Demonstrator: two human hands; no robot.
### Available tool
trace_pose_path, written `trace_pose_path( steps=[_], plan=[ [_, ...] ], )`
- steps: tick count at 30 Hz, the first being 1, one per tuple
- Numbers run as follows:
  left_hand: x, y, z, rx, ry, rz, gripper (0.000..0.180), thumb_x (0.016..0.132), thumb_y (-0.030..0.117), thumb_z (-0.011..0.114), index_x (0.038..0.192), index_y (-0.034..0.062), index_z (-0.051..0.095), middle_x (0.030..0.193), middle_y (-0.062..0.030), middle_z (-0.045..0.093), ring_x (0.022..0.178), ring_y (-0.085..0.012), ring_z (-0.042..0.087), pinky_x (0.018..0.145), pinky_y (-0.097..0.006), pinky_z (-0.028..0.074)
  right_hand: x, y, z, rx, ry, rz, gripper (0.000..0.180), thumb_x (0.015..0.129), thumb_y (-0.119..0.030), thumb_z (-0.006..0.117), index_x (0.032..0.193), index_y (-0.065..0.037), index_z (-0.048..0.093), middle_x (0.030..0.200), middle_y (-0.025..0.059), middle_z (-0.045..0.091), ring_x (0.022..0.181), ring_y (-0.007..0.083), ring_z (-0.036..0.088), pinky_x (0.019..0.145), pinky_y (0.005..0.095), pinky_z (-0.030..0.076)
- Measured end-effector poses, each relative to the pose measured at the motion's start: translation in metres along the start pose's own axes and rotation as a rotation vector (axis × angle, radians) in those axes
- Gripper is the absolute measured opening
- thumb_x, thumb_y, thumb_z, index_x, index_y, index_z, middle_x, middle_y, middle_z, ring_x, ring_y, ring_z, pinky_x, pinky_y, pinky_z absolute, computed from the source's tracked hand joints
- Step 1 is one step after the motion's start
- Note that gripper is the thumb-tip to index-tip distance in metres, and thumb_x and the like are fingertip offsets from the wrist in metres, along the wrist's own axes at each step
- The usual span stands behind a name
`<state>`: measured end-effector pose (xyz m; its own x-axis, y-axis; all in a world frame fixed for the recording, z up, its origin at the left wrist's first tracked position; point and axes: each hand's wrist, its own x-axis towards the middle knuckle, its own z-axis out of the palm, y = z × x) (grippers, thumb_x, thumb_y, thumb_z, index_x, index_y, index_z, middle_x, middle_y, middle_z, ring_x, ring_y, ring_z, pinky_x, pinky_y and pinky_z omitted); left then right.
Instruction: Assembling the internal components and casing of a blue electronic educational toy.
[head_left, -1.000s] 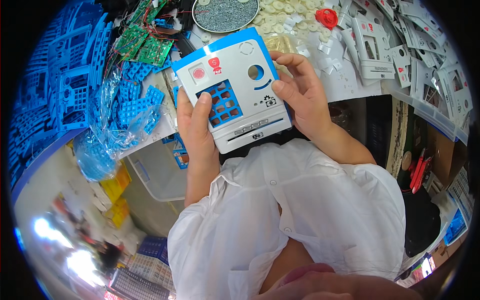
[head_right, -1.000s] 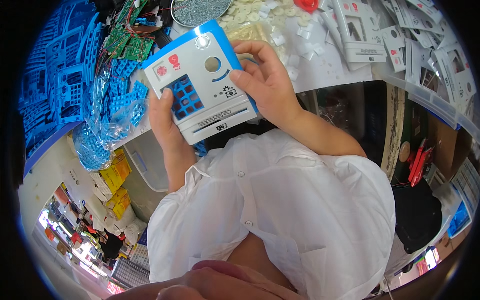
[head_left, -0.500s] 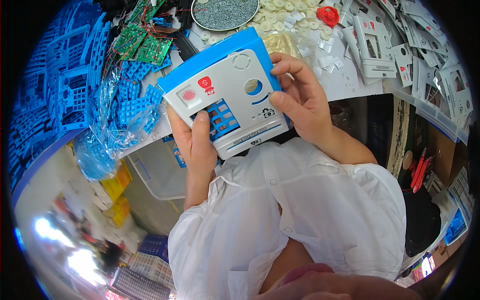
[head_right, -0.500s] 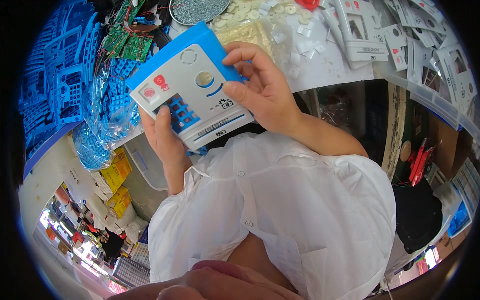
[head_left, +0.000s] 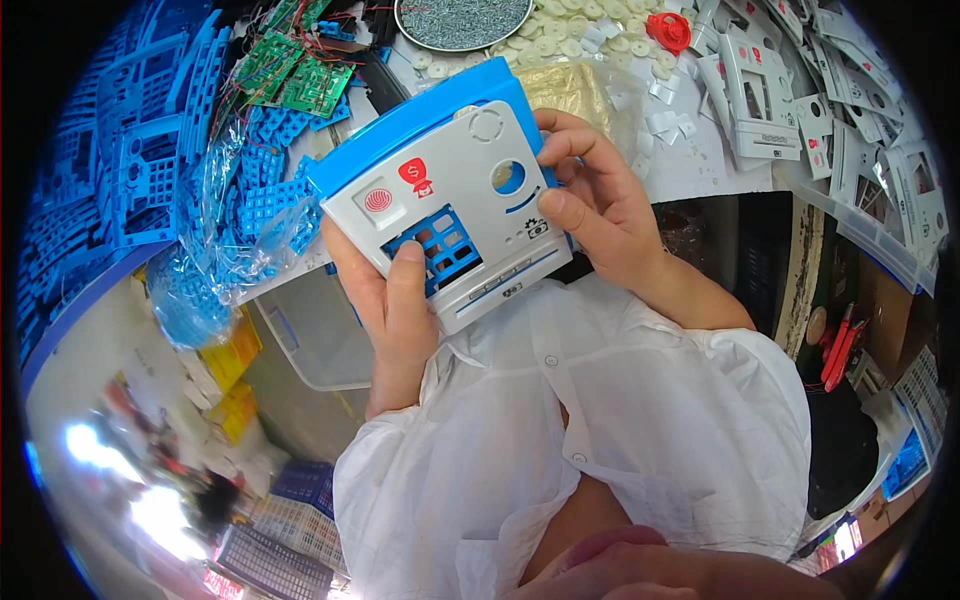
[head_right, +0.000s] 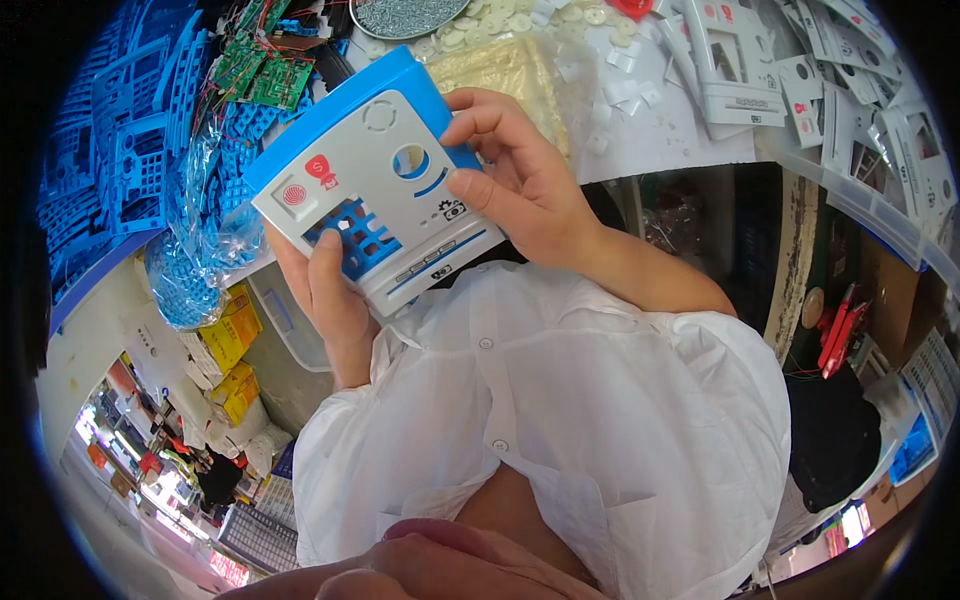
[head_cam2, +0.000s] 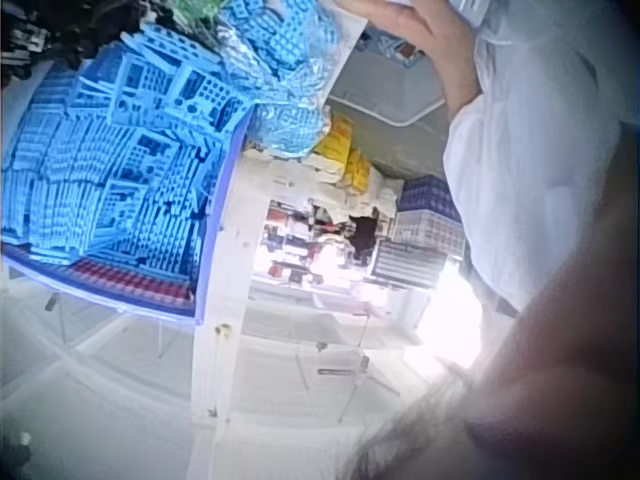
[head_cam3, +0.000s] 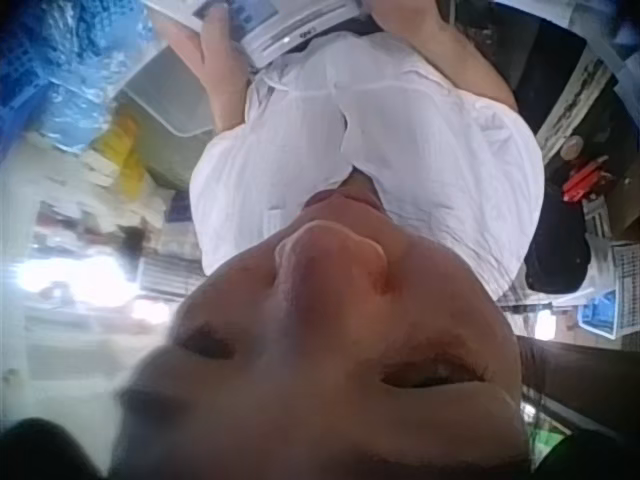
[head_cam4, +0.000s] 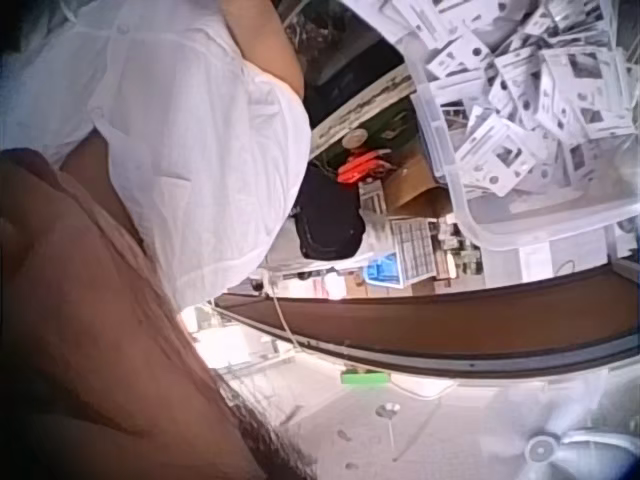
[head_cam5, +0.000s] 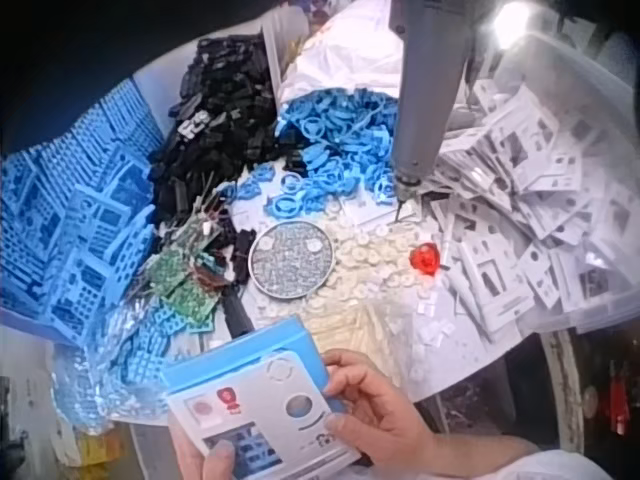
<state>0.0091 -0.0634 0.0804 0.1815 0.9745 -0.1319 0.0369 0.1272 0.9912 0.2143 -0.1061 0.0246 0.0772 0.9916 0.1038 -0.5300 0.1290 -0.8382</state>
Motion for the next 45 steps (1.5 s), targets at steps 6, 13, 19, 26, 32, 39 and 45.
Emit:
trace_pose_path(
  steps=[6,13,19,26,32,39,45],
  plan=[
    [0.006,0.004,0.005,0.154,0.041,0.122,0.090,0.088,0.008,0.054,0.165,0.0005,0.009,0.146,-0.0194,0.046,0.124,-0.0216,0.055,0.103,-0.035,0.047,-0.001,0.002,0.000,-0.038,0.018,0.030,0.031,0.098,-0.001,0.063,0.128,0.000,0.053,0.149,0.0145,0.037,0.137,0.0210,0.042,0.116,0.0361,0.035],
    [0.004,0.021,0.009,0.098,0.042,-0.003,0.092,0.085,0.006,0.054,0.166,0.0028,0.008,0.138,-0.0148,0.053,0.099,-0.0141,0.058,0.083,-0.026,0.050,-0.001,0.002,0.003,-0.068,0.040,0.034,0.031,0.096,0.003,0.063,0.126,0.000,0.054,0.147,0.0138,0.038,0.137,0.0211,0.044,0.115,0.0361,0.036],
    [0.010,0.007,0.006,0.096,0.044,0.019,0.084,0.089,0.000,0.050,0.165,0.0019,0.014,0.135,-0.0121,0.056,0.091,-0.0090,0.056,0.072,-0.021,0.048,-0.003,0.000,0.007,-0.003,0.073,0.020,0.039,0.096,0.006,0.062,0.132,-0.001,0.049,0.146,0.0128,0.037,0.132,0.0197,0.048,0.112,0.0341,0.040],
    [0.017,-0.006,-0.003,0.136,0.020,0.028,0.059,0.093,-0.001,0.058,0.150,-0.0039,0.043,0.127,-0.0120,0.064,0.108,-0.0166,0.063,0.095,-0.031,0.050,-0.004,-0.005,0.015,0.077,0.110,0.075,0.057,0.096,0.008,0.061,0.146,-0.002,0.035,0.140,0.0124,0.048,0.125,0.0192,0.055,0.107,0.0331,0.047],
    [0.029,-0.025,-0.024,-0.061,-0.175,0.073,0.059,0.093,0.005,0.071,0.145,-0.0046,0.044,0.125,-0.0117,0.065,0.112,-0.0171,0.065,0.095,-0.032,0.053,0.003,-0.004,0.013,0.025,0.158,0.024,0.069,0.095,0.008,0.062,0.154,-0.001,0.029,0.139,0.0127,0.048,0.127,0.0199,0.055,0.106,0.0346,0.050],
    [0.028,-0.025,-0.014,0.021,-0.035,-0.018,0.017,0.098,0.004,0.068,0.112,-0.0026,0.062,0.091,-0.0013,0.069,0.072,-0.0019,0.057,0.065,-0.018,0.045,0.011,-0.006,-0.012,-0.010,0.096,0.256,0.072,0.092,0.009,0.067,0.156,0.001,0.032,0.135,0.0140,0.056,0.125,0.0218,0.059,0.107,0.0367,0.052],
    [0.065,-0.024,-0.027,-0.175,-0.219,-0.010,0.055,0.105,0.041,0.051,0.137,-0.0036,0.052,0.123,-0.0150,0.061,0.107,-0.0210,0.062,0.086,-0.036,0.056,0.025,-0.039,-0.031,-0.384,-0.077,-0.336,0.056,0.090,0.006,0.071,0.142,0.001,0.051,0.130,0.0141,0.063,0.114,0.0215,0.063,0.096,0.0351,0.054]
  ],
)
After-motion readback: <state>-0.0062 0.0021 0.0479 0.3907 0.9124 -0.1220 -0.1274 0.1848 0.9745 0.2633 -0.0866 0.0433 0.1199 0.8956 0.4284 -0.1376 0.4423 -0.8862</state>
